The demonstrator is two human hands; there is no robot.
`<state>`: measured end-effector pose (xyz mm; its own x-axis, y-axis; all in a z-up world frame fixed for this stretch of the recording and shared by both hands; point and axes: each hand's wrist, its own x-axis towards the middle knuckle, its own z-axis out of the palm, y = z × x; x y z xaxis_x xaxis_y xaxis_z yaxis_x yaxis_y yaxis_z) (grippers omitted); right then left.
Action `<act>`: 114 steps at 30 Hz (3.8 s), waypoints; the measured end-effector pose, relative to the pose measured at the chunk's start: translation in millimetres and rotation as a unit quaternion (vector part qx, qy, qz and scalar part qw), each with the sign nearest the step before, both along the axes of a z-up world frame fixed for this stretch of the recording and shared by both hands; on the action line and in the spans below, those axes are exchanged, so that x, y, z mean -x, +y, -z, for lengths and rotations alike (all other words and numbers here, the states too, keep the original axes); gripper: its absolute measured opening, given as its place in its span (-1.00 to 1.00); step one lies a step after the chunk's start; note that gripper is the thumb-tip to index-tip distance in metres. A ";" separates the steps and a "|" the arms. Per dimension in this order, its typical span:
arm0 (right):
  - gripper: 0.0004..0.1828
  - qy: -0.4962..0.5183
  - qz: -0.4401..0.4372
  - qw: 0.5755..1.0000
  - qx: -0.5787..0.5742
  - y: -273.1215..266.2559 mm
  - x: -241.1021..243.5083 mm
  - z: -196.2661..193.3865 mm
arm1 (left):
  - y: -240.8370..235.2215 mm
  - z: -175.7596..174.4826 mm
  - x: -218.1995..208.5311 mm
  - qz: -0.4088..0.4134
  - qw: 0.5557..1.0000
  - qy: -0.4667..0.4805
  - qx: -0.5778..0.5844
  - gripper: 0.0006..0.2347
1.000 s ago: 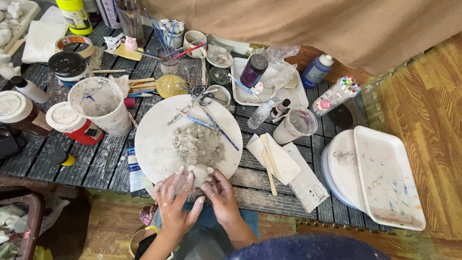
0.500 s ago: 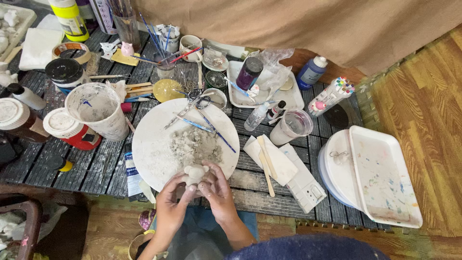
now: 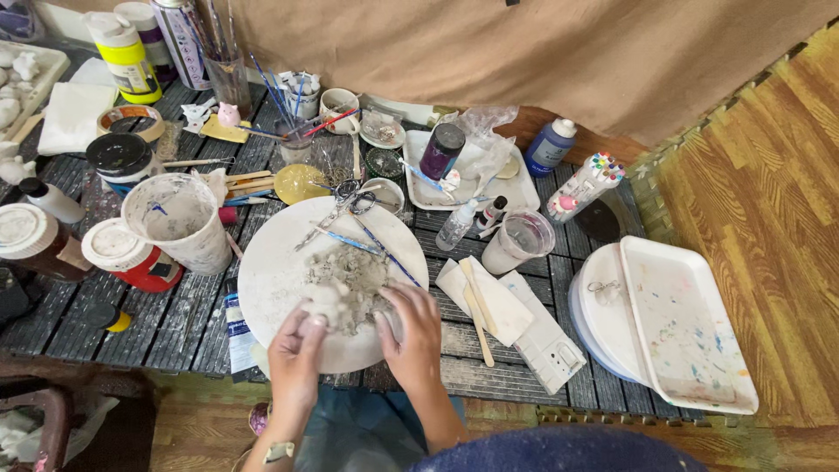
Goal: The person shapes small pieces of clay by hand on a rotating work surface. They repeatedly pinch, roll, and smooth the clay to form small rounded shapes, placing them on the surface as they work.
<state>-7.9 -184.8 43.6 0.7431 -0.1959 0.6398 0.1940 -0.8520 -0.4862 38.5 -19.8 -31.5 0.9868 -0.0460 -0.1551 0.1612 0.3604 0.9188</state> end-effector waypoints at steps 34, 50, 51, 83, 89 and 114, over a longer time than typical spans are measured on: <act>-0.91 0.030 -0.098 0.994 0.034 -4.0 -21.0 14.2 | 13.8 38.1 -38.6 0.024 0.994 -0.070 0.084 -0.71; -0.83 -0.002 -0.110 0.994 -0.024 -6.1 -22.6 14.6 | 19.0 26.6 -33.4 0.032 0.997 -0.047 0.052 -0.69; -0.83 -0.025 -0.110 0.993 -0.047 -6.6 -21.7 18.5 | 19.3 26.9 -33.3 0.030 0.997 -0.042 0.058 -0.68; -0.80 0.062 -0.082 0.939 -0.329 -33.2 -27.9 57.6 | 102.8 -28.8 -79.2 0.084 0.853 -0.136 -0.497 -0.58; -0.79 0.026 -0.119 0.926 -0.357 -51.5 -54.7 63.2 | 92.6 -23.3 -77.5 0.115 0.869 -0.107 -0.469 -0.63; -0.84 0.075 -0.123 0.839 -0.525 -31.2 3.8 100.8 | 33.3 -20.9 -10.4 0.020 0.785 -0.332 -0.522 -0.63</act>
